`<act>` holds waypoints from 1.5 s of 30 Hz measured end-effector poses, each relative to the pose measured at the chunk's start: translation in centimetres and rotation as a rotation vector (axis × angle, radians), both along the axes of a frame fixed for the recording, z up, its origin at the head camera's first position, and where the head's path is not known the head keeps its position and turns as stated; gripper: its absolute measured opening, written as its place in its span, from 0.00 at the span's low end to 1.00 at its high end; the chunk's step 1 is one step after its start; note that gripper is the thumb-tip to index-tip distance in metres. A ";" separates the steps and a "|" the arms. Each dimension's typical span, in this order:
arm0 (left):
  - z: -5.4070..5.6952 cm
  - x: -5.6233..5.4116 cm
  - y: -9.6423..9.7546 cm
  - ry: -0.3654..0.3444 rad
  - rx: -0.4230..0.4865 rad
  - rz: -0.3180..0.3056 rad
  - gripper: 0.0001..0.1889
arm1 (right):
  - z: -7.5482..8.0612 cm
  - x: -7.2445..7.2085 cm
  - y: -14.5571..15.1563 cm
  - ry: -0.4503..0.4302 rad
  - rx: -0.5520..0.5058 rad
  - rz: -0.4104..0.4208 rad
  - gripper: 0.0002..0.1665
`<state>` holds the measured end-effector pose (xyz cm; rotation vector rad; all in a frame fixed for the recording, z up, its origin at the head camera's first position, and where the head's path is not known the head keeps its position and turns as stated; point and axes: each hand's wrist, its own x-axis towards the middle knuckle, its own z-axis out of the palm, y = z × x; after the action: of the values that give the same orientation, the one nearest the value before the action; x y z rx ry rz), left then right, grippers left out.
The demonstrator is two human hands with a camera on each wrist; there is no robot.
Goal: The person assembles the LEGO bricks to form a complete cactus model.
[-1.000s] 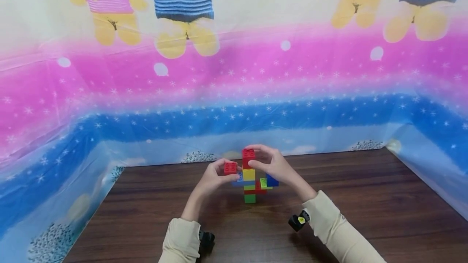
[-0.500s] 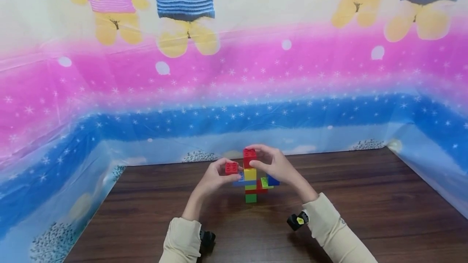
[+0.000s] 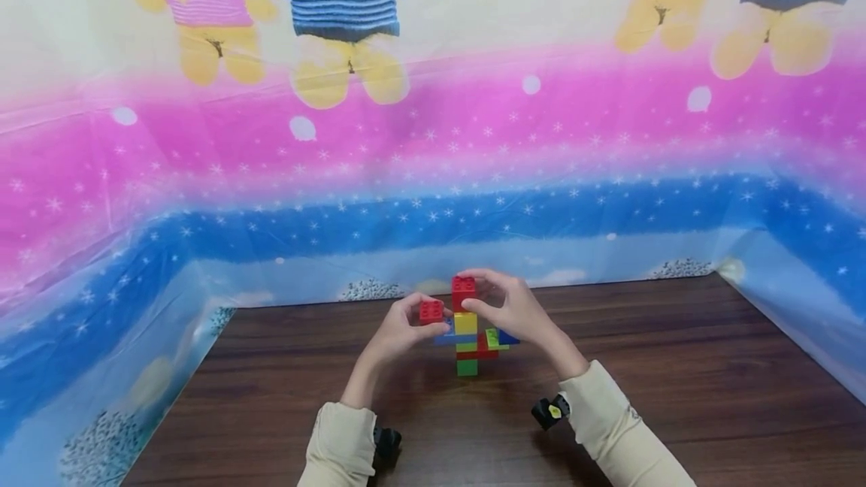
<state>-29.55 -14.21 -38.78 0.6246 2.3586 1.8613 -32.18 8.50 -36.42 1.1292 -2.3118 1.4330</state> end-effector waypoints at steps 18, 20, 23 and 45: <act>0.1 0.1 0.1 -0.011 -0.007 0.007 0.21 | 0.5 -0.1 0.3 -0.047 0.044 0.015 0.24; 0.2 0.2 0.1 -0.012 -0.008 0.010 0.20 | 0.6 -0.1 0.2 -0.034 0.048 0.009 0.24; 0.2 0.2 0.1 -0.013 -0.008 0.013 0.20 | 0.6 -0.1 0.3 -0.038 0.041 0.017 0.23; 0.2 0.2 0.2 -0.002 -0.020 0.015 0.20 | -0.1 0.2 0.6 -0.110 0.003 0.034 0.24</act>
<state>-29.34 -14.00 -38.57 0.6054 2.3841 1.8411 -32.01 9.09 -36.51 1.1217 -2.3791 1.5414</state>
